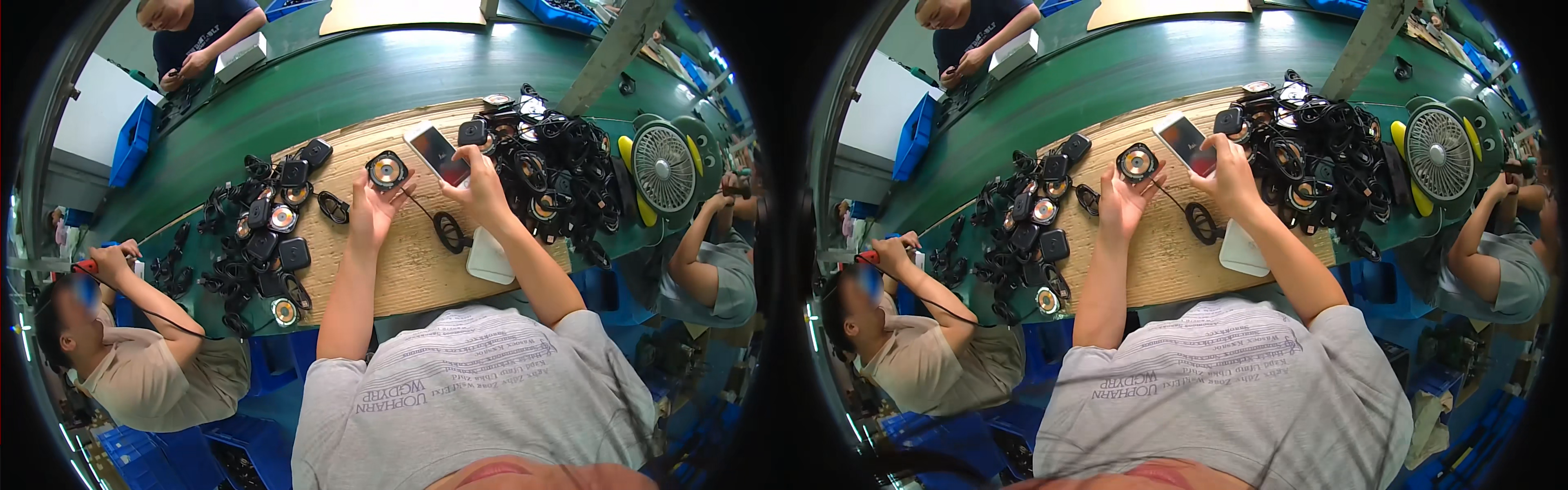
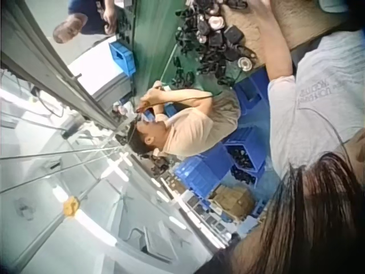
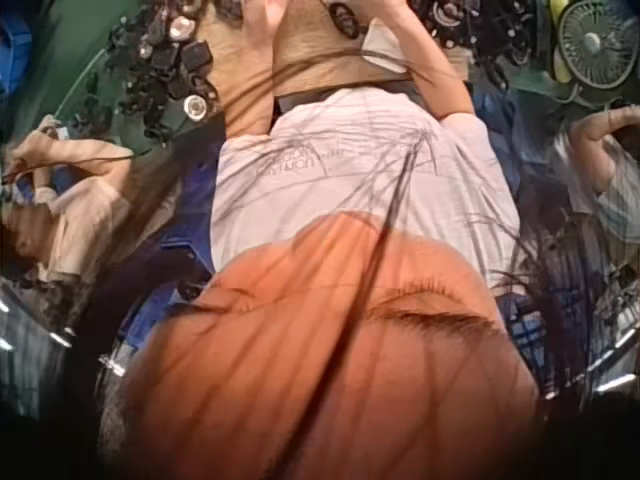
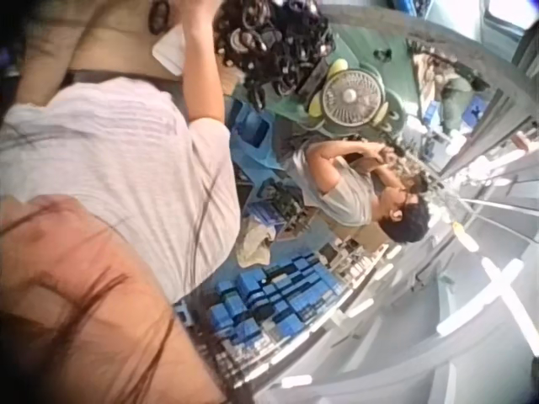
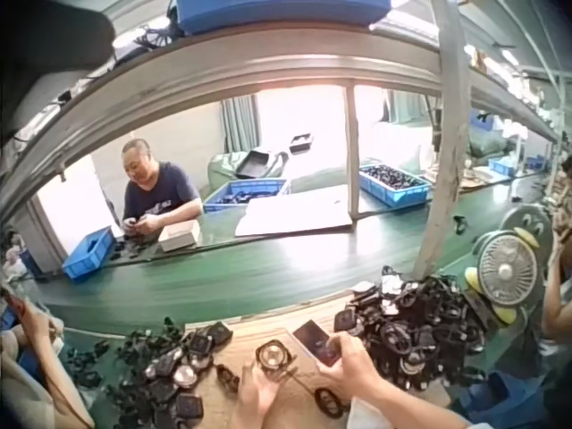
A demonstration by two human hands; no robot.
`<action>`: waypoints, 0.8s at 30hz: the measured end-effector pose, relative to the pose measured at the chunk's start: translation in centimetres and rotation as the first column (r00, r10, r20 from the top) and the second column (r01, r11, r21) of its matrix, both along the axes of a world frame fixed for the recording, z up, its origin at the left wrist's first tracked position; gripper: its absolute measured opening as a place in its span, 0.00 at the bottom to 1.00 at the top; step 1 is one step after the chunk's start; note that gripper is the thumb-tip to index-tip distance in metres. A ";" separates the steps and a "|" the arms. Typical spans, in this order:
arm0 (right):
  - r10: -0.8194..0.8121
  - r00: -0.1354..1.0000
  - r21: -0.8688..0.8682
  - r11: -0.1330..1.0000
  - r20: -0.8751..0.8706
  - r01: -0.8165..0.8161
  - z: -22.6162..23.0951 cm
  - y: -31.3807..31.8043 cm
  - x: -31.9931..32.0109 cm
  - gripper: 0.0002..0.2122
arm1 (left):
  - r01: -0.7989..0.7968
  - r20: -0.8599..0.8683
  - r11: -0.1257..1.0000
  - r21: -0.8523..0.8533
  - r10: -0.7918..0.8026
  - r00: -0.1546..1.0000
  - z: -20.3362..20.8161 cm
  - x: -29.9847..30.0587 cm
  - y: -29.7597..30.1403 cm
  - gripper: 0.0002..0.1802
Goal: Assemble and inspect electronic device components on a factory assembly line.
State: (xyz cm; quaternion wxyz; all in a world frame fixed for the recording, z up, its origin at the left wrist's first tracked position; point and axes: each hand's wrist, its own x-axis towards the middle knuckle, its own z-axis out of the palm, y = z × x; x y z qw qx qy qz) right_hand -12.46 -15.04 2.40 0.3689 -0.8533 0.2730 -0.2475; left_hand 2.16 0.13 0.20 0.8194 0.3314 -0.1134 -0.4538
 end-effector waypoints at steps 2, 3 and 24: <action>0.029 0.998 -0.034 0.999 0.060 -0.027 1.0 1.1 0.8 0.25 | -0.001 -0.013 0.999 -0.036 0.001 1.000 0.8 -0.4 -0.3 0.30; 0.054 0.992 -0.072 0.996 0.118 -0.046 1.4 1.9 1.6 0.25 | 0.003 -0.027 0.997 -0.074 -0.005 1.000 1.2 -0.8 -0.7 0.28; 0.242 0.970 -0.246 0.940 -0.009 -0.236 -1.8 4.3 3.7 0.45 | -0.394 0.191 0.903 0.173 0.361 0.913 0.1 -3.3 -2.8 0.12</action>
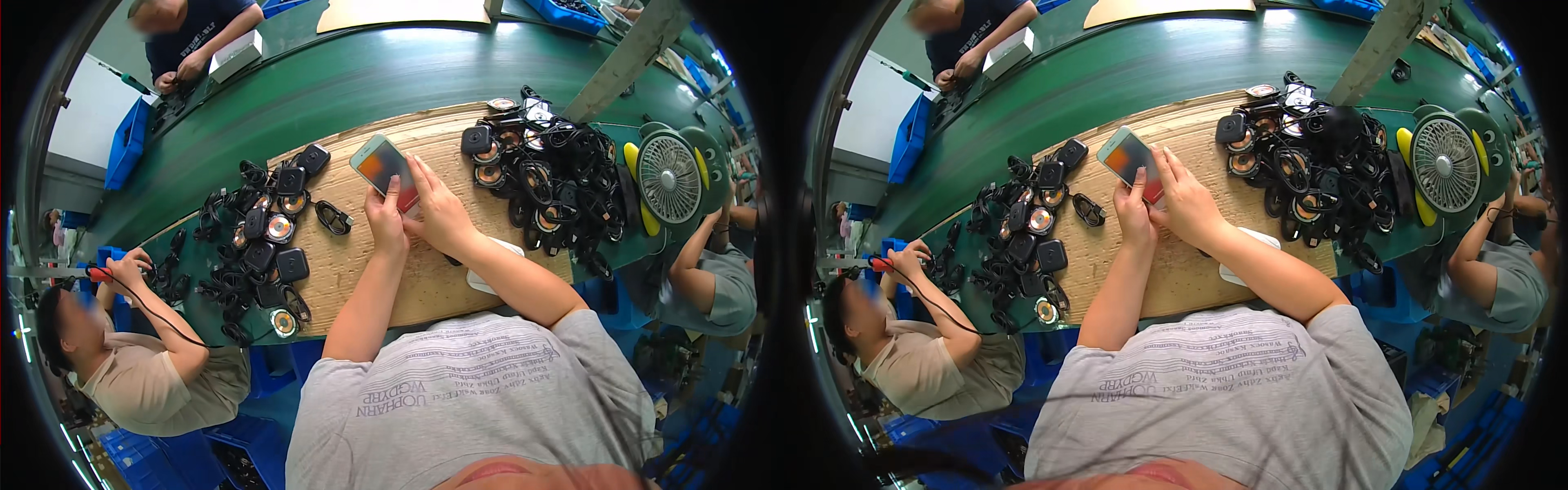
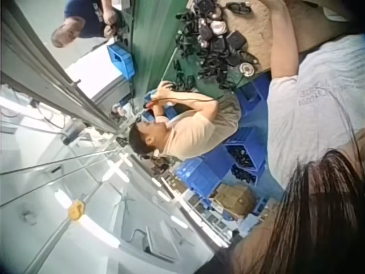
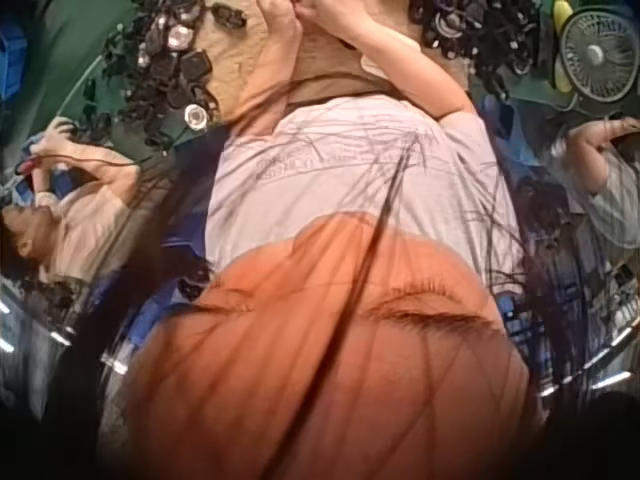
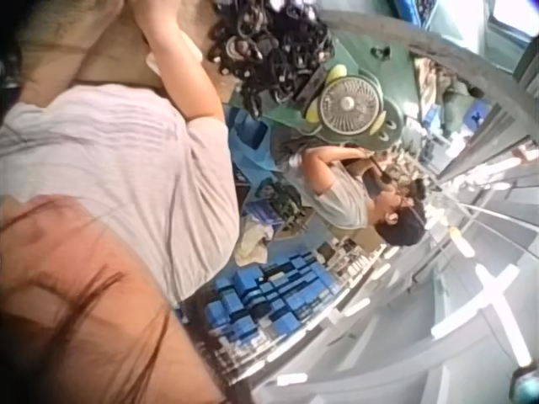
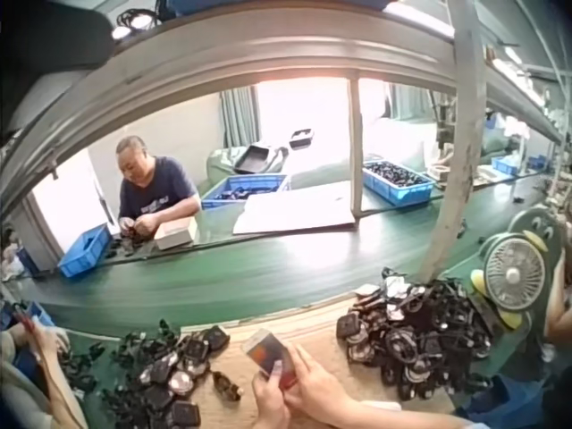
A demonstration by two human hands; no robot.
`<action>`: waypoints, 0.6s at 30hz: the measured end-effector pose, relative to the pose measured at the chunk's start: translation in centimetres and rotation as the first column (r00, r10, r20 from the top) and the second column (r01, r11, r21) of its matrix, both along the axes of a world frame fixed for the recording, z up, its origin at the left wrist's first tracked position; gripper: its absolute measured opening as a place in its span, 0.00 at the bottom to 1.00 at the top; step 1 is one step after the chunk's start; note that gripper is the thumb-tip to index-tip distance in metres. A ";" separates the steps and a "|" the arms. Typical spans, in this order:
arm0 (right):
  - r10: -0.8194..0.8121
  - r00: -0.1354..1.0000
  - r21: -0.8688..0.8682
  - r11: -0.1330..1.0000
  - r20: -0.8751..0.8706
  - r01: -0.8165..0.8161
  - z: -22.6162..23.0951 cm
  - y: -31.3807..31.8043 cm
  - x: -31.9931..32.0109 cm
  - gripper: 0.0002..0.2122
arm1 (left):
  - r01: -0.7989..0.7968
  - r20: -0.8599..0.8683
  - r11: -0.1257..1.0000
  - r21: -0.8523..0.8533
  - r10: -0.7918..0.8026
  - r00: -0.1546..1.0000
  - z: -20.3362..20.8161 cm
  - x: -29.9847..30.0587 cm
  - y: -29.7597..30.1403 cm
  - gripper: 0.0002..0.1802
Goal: Assemble and inspect electronic device components on a factory assembly line.
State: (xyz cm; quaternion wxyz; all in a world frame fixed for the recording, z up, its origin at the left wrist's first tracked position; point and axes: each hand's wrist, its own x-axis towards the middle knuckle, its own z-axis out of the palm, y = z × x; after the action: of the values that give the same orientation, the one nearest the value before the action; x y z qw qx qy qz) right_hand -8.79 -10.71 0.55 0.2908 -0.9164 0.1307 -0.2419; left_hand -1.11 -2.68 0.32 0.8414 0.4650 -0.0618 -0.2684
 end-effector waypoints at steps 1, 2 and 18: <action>0.005 1.000 -0.006 1.000 -0.003 -0.006 -0.1 0.0 0.0 0.45 | -0.001 0.004 1.000 0.005 0.001 1.000 0.0 0.0 0.0 0.13; 0.007 1.000 -0.004 1.000 -0.005 -0.007 -0.1 0.1 0.1 0.45 | -0.003 0.002 1.000 0.007 0.003 1.000 -0.1 0.0 0.0 0.13; -0.005 1.000 -0.014 1.000 0.015 0.005 -0.1 0.1 0.1 0.45 | -0.004 0.032 1.000 0.015 0.004 0.999 -0.2 0.1 0.0 0.12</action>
State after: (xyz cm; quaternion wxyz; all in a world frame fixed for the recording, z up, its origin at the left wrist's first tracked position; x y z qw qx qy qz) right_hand -8.71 -10.61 0.47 0.2848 -0.9163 0.1293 -0.2502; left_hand -1.05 -2.65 0.15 0.8373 0.4757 -0.0720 -0.2598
